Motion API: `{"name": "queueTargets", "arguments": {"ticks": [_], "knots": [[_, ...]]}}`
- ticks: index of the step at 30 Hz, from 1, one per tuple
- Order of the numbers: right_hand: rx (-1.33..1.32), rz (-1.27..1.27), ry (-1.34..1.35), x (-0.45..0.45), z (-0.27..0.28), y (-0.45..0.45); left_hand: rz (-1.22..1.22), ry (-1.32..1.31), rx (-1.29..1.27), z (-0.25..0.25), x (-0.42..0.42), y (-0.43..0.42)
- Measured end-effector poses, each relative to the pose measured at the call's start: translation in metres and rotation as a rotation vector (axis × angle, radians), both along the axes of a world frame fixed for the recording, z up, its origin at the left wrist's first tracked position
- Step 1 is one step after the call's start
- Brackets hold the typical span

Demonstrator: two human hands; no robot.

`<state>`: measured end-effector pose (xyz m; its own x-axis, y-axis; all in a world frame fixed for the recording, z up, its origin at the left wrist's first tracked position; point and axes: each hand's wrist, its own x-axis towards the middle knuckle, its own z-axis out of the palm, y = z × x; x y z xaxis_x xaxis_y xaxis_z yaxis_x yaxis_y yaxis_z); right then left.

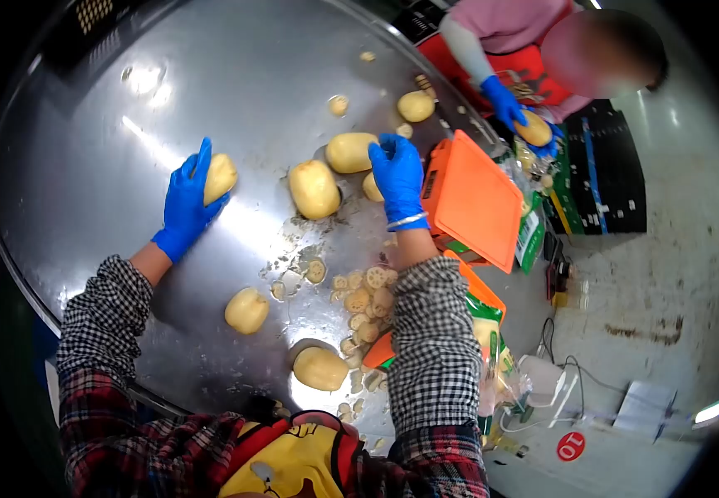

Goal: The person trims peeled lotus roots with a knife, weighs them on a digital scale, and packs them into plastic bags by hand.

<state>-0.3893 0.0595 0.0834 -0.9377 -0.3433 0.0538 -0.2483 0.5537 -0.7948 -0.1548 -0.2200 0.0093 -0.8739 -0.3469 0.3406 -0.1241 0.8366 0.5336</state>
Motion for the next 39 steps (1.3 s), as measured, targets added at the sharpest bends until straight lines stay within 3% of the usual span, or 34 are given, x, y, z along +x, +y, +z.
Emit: {"name": "queueTargets", "arguments": {"ticks": [3,6,9,10,11,13,16,19,20,23,26,29,30,31,33,35,38,39], "knots": [[0.303,0.35,0.252,0.059,-0.016,-0.031,0.019,-0.111,-0.009,-0.004,-0.007,-0.001],[0.54,0.332,0.439,0.1,-0.035,-0.05,0.033,-0.187,-0.033,-0.005,-0.011,0.0],[-0.292,0.118,-0.292,0.085,-0.05,-0.041,0.048,-0.26,-0.114,0.0,-0.007,-0.003],[-0.624,0.061,-0.749,0.083,-0.04,-0.035,0.056,-0.283,-0.115,0.003,-0.009,-0.004],[-0.891,0.007,-1.042,0.085,-0.029,-0.03,0.064,-0.301,-0.115,0.008,-0.012,-0.003],[-1.24,0.215,-1.411,0.084,-0.013,-0.026,0.063,-0.319,-0.077,0.012,-0.016,-0.002],[-1.317,0.322,-1.46,0.083,-0.002,-0.028,0.044,-0.319,-0.055,0.016,-0.022,0.004],[-0.861,0.089,-0.992,0.077,-0.005,-0.047,0.027,-0.283,-0.049,0.016,-0.021,0.003],[-0.428,0.174,-0.548,0.061,-0.02,-0.055,0.01,-0.255,-0.049,0.016,-0.023,0.004],[0.08,0.408,0.303,0.061,-0.037,-0.076,0.043,-0.262,-0.041,0.017,-0.028,0.005],[0.542,0.399,0.33,0.066,-0.028,-0.096,0.042,-0.371,0.043,0.026,-0.027,0.005],[0.283,0.51,0.548,0.035,-0.032,-0.089,0.032,-0.335,-0.005,0.014,-0.029,0.003],[0.169,0.426,0.484,0.017,-0.026,-0.084,0.043,-0.337,-0.002,0.015,-0.028,0.005],[0.222,0.28,0.63,-0.015,-0.018,-0.077,0.049,-0.312,0.0,0.013,-0.027,0.006],[0.064,0.093,0.626,-0.093,-0.021,-0.048,0.044,-0.265,-0.014,0.013,-0.024,0.008],[0.46,-0.271,0.727,-0.148,-0.034,-0.018,0.036,-0.282,0.0,0.014,-0.022,0.009],[0.733,-0.249,0.698,-0.193,-0.063,0.003,0.035,-0.278,-0.012,0.011,-0.023,0.006],[0.639,-0.19,0.614,-0.206,-0.074,0.01,0.035,-0.259,-0.016,0.006,-0.022,0.006]]}}
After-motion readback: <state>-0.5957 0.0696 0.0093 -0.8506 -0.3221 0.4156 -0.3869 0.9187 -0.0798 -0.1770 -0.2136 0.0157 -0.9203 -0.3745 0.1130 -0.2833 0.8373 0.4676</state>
